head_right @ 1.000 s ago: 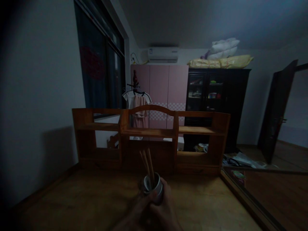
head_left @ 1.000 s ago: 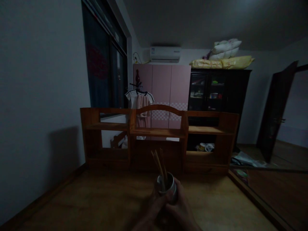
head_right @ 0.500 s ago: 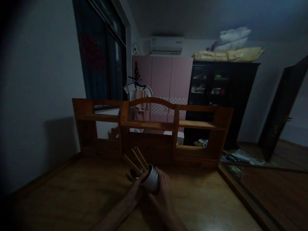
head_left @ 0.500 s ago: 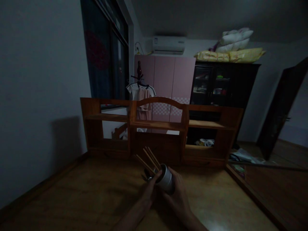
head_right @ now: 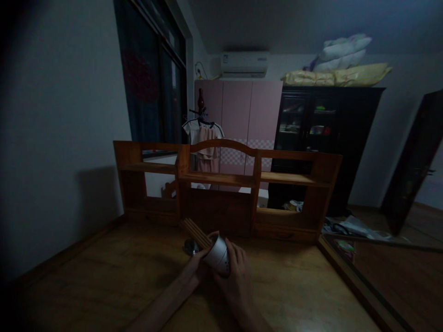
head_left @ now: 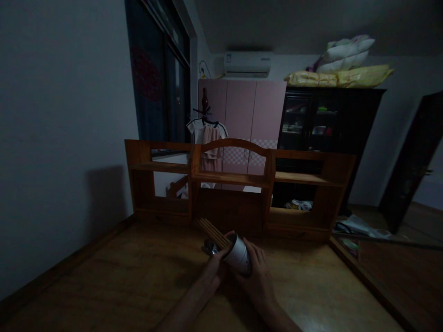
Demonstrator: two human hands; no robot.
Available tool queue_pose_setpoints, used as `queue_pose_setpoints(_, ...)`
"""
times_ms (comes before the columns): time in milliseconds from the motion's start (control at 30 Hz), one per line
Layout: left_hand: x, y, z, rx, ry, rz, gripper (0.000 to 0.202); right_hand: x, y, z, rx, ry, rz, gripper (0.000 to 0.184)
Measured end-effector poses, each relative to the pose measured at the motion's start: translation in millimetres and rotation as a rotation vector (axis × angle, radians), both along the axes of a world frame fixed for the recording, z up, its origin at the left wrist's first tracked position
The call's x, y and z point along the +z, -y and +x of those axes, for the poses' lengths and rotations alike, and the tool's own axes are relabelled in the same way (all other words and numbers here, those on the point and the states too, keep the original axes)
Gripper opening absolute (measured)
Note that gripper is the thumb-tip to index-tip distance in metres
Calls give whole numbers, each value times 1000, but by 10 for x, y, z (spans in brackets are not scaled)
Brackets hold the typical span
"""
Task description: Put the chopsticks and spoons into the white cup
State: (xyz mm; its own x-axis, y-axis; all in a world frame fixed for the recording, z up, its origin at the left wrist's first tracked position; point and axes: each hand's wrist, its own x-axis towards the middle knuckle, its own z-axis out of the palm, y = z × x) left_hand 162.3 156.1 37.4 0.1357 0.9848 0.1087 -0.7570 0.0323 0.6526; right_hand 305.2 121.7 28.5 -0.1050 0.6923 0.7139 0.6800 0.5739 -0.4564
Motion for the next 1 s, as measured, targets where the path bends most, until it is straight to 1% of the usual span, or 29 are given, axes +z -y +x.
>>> queue_pose_setpoints(100,-10,-34,2,2,35,-25,32,-12,-28,19,-42,28,35,79)
queue_pose_setpoints(200,-53,-92,6,-10,84,-48,27,-25,-57,60,-73,87,79,80)
queue_pose_setpoints(300,-105,-150,-7,-23,129,-85,21,-11,-69,112,-104,201,109,82)
queue_pose_setpoints(400,-125,-176,-48,-57,161,-142,14,44,-64,169,-128,322,128,83)
queue_pose_setpoints(533,-102,-151,-121,-106,190,-218,17,129,-84,259,-105,461,171,84)
queue_pose_setpoints(667,-94,-124,-172,-86,225,-281,14,160,-184,369,-60,561,236,83)
queue_pose_setpoints(733,-113,-127,-194,-79,252,-296,12,165,-241,422,-37,608,241,84)
queue_pose_setpoints(833,-162,-148,-233,-71,296,-306,13,180,-291,485,-19,626,241,84)
queue_pose_setpoints(933,-202,-176,-274,-57,330,-311,14,191,-290,515,-17,570,223,87)
queue_pose_setpoints(1000,-210,-191,-289,-50,350,-311,14,180,-280,520,-21,512,177,90)
